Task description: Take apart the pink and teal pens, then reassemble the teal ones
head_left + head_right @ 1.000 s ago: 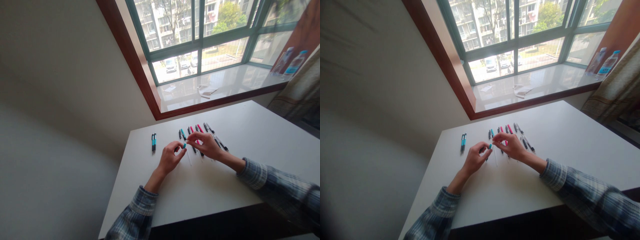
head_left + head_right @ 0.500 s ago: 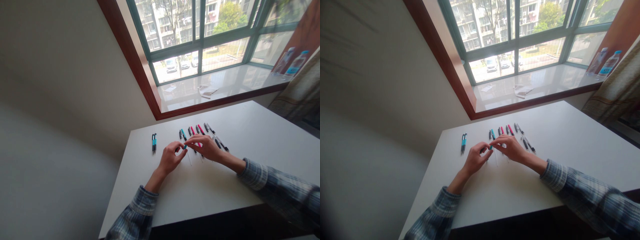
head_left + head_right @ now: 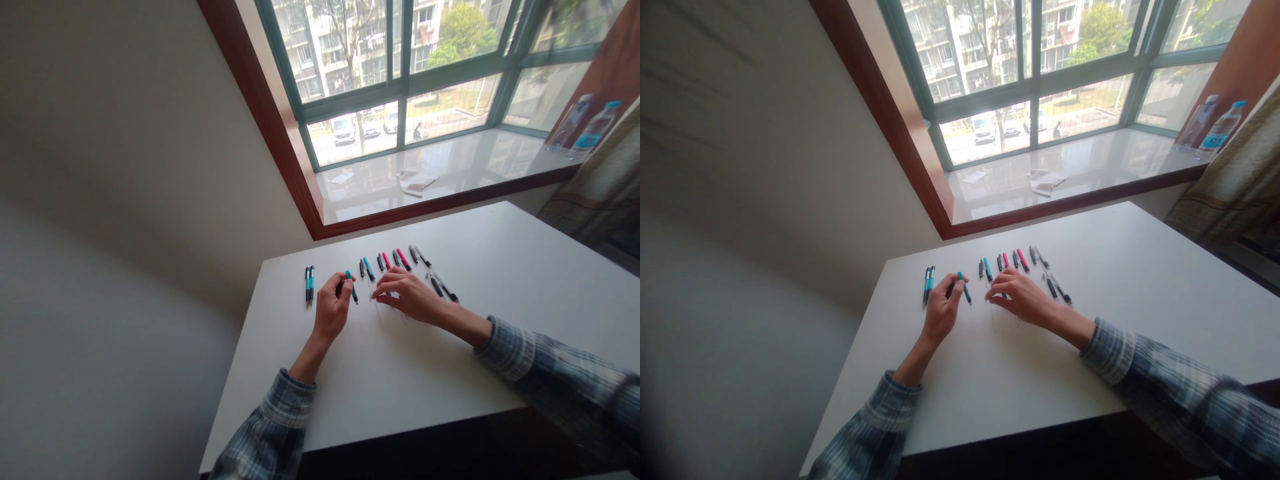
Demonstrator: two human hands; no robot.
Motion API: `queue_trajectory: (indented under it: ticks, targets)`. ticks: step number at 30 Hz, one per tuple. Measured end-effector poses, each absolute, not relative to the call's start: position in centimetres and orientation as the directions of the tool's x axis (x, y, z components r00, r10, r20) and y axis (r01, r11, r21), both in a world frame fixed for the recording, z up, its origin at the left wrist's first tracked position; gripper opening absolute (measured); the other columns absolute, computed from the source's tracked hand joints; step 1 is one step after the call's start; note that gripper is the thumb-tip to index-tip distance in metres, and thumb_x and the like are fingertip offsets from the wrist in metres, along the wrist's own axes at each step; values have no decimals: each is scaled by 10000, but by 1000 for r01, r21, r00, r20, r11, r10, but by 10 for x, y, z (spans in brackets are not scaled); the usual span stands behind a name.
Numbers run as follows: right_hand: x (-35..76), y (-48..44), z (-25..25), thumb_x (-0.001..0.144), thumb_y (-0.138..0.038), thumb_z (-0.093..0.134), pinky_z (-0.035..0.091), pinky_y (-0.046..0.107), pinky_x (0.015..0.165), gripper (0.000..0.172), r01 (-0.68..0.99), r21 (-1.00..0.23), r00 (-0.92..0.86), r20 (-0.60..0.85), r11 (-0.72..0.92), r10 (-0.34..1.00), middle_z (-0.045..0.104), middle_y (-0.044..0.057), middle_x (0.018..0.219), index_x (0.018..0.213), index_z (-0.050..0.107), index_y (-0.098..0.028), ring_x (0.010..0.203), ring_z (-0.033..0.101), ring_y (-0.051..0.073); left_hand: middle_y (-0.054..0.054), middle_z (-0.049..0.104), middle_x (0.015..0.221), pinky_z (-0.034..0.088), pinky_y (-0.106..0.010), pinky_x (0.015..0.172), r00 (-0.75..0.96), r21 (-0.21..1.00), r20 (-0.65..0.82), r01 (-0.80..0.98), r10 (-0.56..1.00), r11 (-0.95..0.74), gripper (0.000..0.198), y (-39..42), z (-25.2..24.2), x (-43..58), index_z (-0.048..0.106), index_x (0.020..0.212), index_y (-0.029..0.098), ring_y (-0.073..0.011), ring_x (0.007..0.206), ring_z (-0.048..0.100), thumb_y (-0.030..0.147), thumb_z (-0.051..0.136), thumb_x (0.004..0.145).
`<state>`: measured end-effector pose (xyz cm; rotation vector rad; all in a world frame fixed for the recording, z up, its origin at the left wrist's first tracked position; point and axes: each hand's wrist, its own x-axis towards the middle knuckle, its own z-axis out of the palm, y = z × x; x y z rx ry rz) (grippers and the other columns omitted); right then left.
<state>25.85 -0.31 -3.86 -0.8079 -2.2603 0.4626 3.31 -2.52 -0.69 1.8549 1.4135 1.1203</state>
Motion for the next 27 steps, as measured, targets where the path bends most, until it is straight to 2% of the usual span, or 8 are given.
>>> queue_trajectory:
  ticks: [10, 17, 22, 25, 27]
  targets:
    - [260, -5, -38, 952, -278, 726, 513, 338, 842, 119, 369, -460, -738, 383, 808, 556, 755, 63, 971, 893, 822, -241, 968, 630, 225, -31, 708, 891, 453, -262, 687, 84, 817, 294, 495, 952, -296, 256, -25, -9, 35, 679, 940, 187, -166, 759, 597, 371, 511, 997]
    - [257, -9, -32, 978, -290, 692, 494, 343, 852, 151, 344, -415, -791, 355, 842, 498, 740, 68, 965, 912, 814, -231, 947, 608, 222, -21, 693, 880, 447, -262, 701, 91, 821, 287, 489, 953, -294, 245, -24, -10, 34, 669, 930, 190, -165, 771, 592, 369, 515, 994]
    - [252, -15, -32, 1002, -253, 653, 476, 340, 793, 158, 367, -334, -816, 332, 868, 473, 716, 68, 962, 927, 787, -213, 934, 571, 224, -22, 695, 890, 452, -265, 709, 90, 823, 282, 489, 955, -289, 248, -23, -10, 34, 672, 943, 190, -165, 765, 594, 371, 510, 995]
    - [251, -18, -30, 1011, -192, 628, 473, 344, 821, 168, 351, -294, -834, 334, 889, 440, 709, 71, 990, 938, 779, -204, 960, 565, 224, -17, 685, 872, 453, -264, 706, 85, 822, 287, 489, 954, -291, 252, -21, -10, 34, 671, 936, 189, -161, 755, 586, 374, 512, 997]
    - [251, -19, -28, 996, -216, 659, 472, 351, 849, 135, 345, -289, -836, 337, 893, 432, 708, 66, 1049, 946, 784, -216, 1003, 565, 232, -15, 678, 858, 452, -263, 703, 82, 821, 290, 491, 954, -291, 255, -21, -11, 34, 668, 928, 187, -158, 749, 581, 376, 513, 1000]
